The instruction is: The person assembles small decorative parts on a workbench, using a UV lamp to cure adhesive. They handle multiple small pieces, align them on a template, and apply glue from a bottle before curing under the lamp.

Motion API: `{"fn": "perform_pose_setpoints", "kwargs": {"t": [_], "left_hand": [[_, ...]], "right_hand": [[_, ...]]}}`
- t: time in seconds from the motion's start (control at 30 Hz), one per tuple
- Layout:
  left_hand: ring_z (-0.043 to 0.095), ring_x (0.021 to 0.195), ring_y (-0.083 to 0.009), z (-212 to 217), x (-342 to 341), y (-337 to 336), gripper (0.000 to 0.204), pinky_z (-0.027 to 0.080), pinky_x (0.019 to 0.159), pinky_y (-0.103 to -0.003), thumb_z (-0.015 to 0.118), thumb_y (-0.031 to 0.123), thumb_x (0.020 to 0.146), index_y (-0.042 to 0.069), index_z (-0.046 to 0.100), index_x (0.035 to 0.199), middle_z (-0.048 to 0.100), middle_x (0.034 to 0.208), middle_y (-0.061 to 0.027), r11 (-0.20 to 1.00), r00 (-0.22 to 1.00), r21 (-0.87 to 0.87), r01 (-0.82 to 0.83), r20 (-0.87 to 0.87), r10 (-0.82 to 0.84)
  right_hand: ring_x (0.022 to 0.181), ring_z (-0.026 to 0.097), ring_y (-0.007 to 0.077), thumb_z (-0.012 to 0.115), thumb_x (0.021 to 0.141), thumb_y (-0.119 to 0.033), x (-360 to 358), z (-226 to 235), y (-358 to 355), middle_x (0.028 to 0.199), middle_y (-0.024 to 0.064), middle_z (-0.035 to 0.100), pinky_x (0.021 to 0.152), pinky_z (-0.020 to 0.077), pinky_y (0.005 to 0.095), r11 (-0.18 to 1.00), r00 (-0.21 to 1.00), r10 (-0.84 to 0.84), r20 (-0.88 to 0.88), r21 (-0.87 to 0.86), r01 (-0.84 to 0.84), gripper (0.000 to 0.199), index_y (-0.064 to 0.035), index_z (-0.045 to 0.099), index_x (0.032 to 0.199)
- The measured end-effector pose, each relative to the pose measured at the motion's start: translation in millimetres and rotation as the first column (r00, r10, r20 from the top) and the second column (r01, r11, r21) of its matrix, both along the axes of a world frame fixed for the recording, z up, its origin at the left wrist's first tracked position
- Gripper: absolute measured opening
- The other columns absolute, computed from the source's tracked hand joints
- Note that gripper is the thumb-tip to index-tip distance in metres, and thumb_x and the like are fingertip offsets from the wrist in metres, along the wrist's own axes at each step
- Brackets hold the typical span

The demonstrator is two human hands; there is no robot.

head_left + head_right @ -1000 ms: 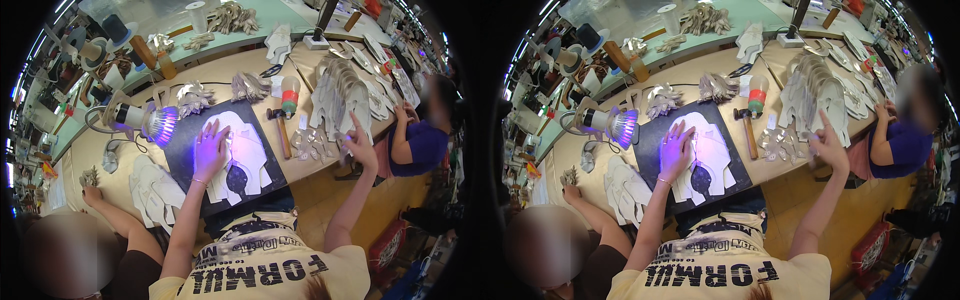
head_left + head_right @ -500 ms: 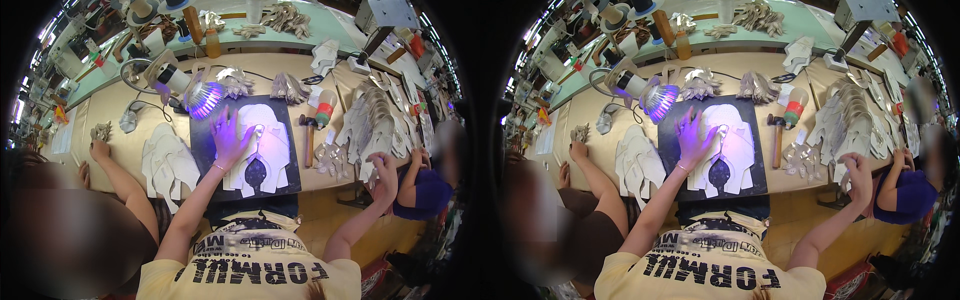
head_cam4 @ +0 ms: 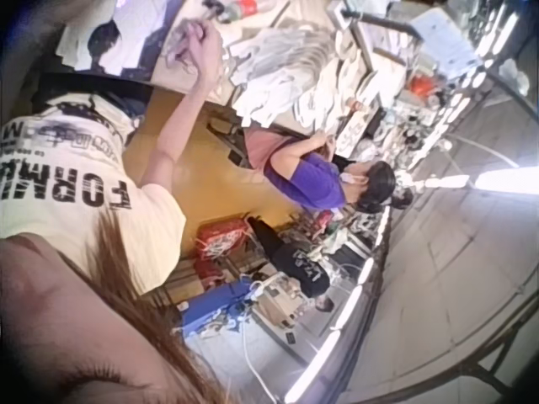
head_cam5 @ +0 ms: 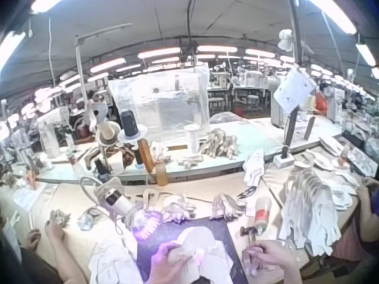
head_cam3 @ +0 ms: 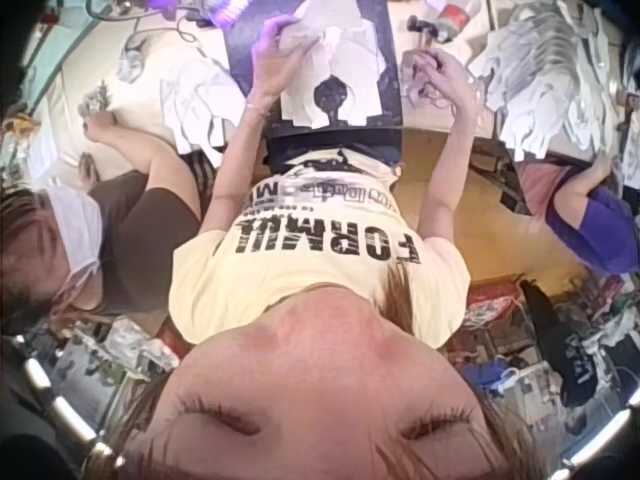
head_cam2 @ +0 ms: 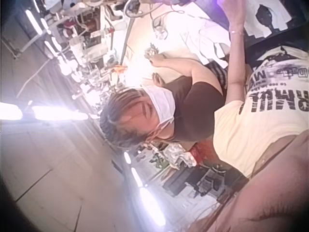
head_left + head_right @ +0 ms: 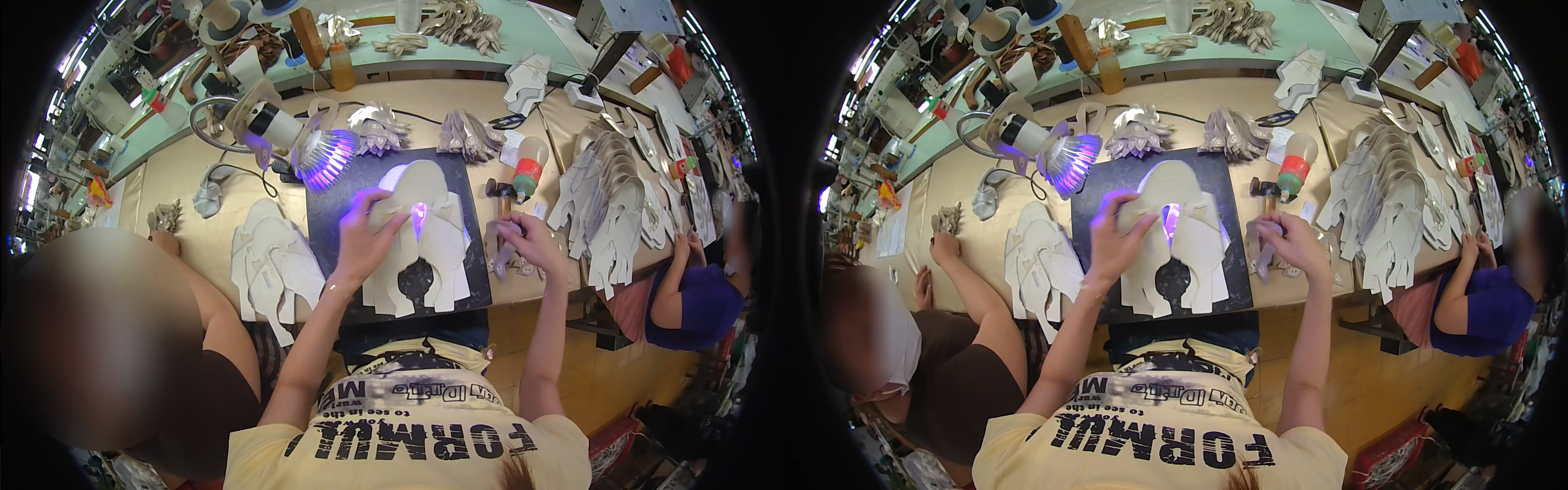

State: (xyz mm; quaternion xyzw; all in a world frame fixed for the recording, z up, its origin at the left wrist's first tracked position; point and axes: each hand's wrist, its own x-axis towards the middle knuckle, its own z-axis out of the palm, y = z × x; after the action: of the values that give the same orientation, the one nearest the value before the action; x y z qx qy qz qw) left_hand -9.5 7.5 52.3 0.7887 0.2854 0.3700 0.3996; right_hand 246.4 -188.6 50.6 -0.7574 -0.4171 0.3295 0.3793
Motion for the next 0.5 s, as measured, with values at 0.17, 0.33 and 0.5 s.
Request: {"fn": "perform_pose_setpoints", "kwargs": {"t": [0.17,0.33,0.5], "left_hand": [[0.058,0.099,-0.0119,49,-99,10,0.039,0.049,0.084,-0.027,0.077,0.006,0.078,0.004,0.060,0.113,0.062,0.107,-0.0037,0.935,0.994,-0.338,0.110,0.015,-0.112],[0.059,0.104,-0.0191,45,-171,41,0.039,0.047,0.091,-0.031,0.072,0.007,0.083,0.002,0.057,0.119,0.060,0.116,-0.0078,0.930,0.943,-0.276,-0.244,-0.292,0.160],[0.056,0.114,-0.0305,5,-170,56,0.035,0.041,0.100,-0.040,0.066,0.013,0.087,0.005,0.059,0.121,0.060,0.123,-0.0140,0.833,0.728,0.335,-0.440,-0.410,0.549]], "right_hand": [[0.090,0.064,0.0351,0.066,0.088,-0.016,7,-30,17,0.099,0.0164,0.066,0.082,0.0499,0.0406,0.997,0.890,-0.077,0.449,0.025,0.073,0.031,-0.0051,0.064,0.117],[0.104,0.058,0.0353,0.069,0.087,-0.022,-5,-18,21,0.113,0.0166,0.055,0.088,0.0474,0.0439,0.977,0.741,-0.096,0.665,-0.080,0.199,0.043,-0.0124,0.060,0.128],[0.107,0.055,0.0340,0.071,0.086,-0.025,-30,3,29,0.118,0.0169,0.053,0.089,0.0470,0.0438,0.965,0.510,-0.181,0.841,0.050,0.258,0.046,-0.0123,0.060,0.129]]}}
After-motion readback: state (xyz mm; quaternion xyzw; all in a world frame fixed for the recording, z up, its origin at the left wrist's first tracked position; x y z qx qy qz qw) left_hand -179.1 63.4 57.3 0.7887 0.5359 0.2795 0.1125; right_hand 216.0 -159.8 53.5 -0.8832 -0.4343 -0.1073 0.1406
